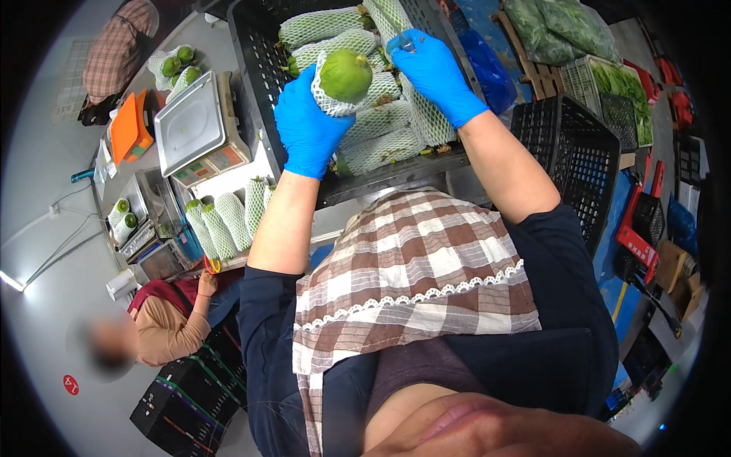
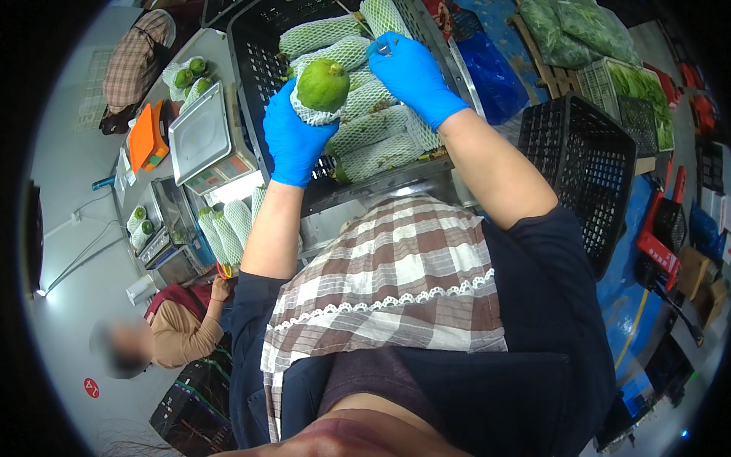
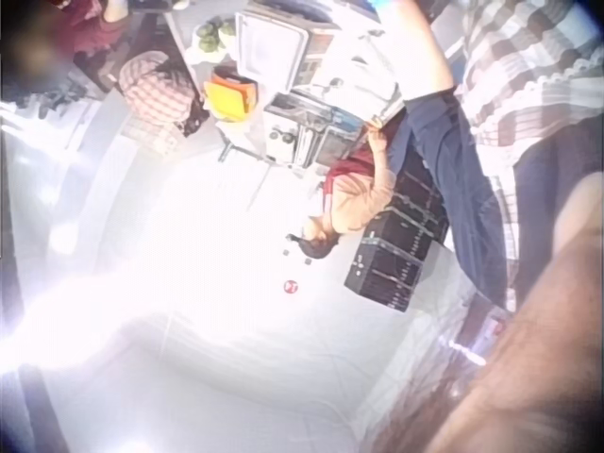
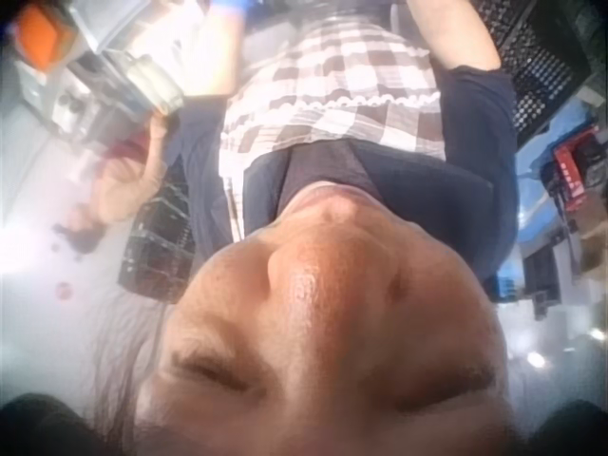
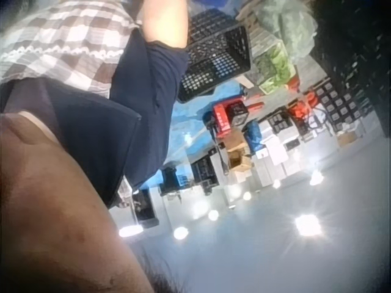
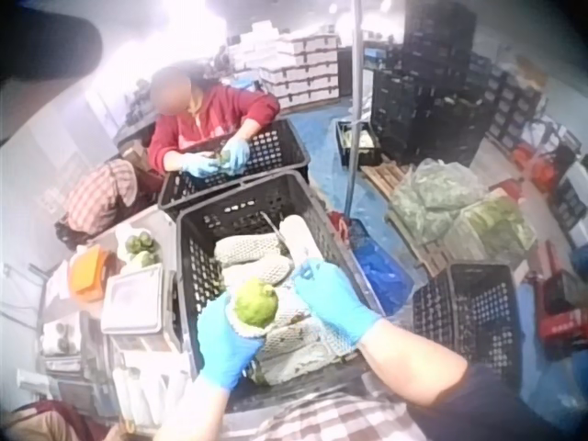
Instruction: The person uses a knife to trim the stem end of green fruits wrapped in protective foam nets. The trimmed fruits are placed into a black crate. Another person nearby weighs similar items on a scale.
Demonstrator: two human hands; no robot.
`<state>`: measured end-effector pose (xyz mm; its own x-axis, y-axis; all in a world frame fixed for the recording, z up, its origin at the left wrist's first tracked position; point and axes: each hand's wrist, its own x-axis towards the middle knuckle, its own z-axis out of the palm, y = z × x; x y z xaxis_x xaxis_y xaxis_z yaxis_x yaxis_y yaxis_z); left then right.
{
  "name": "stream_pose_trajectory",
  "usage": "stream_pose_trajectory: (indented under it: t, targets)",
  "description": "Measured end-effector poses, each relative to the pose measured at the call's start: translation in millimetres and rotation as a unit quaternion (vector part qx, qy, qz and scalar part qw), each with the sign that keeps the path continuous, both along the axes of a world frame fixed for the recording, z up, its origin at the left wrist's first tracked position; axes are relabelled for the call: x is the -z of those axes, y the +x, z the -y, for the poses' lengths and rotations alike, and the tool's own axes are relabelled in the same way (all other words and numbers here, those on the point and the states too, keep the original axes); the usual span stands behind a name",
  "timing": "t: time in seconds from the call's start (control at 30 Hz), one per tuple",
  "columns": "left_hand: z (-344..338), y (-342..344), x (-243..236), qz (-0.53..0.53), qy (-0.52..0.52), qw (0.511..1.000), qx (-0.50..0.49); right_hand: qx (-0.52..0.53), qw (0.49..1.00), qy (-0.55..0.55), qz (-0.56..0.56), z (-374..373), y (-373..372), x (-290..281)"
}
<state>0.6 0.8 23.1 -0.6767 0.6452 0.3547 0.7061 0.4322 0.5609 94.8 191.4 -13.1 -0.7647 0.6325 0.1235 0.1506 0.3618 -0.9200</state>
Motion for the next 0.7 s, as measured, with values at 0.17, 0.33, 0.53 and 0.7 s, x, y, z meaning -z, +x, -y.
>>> stream_pose_trajectory:
  t: [0.17, 0.33, 0.53, 0.7]
  targets:
    - [-3, 5, -9, 0.026, 0.007, 1.0, -0.006, -0.084, 0.99, -0.102, 0.056, 2, 4, -23]
    - [0, -7, 17, -0.061, -0.089, 0.994, -0.017, -0.102, 0.984, -0.136, 0.06, 13, 1, -26]
    - [3, 1, 18, -0.147, -0.105, 0.983, -0.035, -0.083, 0.982, -0.151, 0.081, 15, 2, -22]
    - [-1, 4, 6, 0.093, 0.013, 0.995, 0.028, -0.075, 0.99, -0.007, 0.122, 7, 1, -14]
